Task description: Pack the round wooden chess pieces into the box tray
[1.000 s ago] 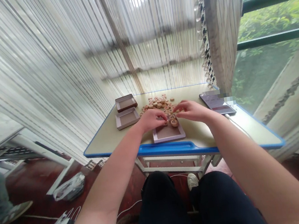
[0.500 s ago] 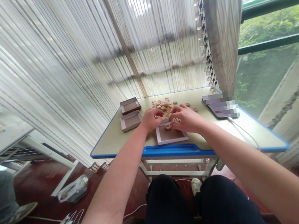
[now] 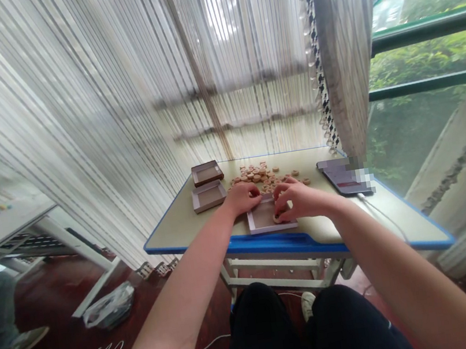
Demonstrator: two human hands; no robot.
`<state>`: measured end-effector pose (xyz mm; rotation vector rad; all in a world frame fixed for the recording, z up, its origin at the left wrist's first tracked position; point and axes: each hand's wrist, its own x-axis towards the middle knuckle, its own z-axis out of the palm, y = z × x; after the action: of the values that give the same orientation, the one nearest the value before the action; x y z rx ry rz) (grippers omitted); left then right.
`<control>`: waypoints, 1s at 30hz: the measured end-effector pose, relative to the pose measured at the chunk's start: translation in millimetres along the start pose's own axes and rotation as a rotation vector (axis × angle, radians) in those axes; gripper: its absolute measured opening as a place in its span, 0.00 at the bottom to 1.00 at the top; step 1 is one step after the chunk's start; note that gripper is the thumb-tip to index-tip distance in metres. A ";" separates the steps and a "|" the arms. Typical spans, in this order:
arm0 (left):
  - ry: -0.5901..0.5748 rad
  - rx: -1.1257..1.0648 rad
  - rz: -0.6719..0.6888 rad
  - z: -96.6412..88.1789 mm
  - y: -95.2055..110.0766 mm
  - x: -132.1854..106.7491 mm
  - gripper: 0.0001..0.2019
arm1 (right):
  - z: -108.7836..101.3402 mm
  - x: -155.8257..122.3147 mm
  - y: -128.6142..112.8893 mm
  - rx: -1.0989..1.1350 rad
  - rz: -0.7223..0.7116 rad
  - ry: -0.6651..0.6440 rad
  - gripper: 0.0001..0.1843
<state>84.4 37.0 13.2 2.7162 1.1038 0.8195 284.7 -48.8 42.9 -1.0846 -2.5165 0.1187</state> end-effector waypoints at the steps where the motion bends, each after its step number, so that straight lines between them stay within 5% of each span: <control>1: 0.003 0.007 -0.010 -0.3 0.4 -0.2 0.09 | -1.5 -1.0 0.1 0.008 0.001 -0.007 0.06; 30: 0.008 -0.038 -0.079 -3.5 3.6 -1.4 0.22 | -7.4 -6.5 1.9 0.036 0.095 -0.054 0.05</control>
<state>83.9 33.1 16.6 2.6227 1.1769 0.8319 292.9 -52.6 47.1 -1.2018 -2.5000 0.2220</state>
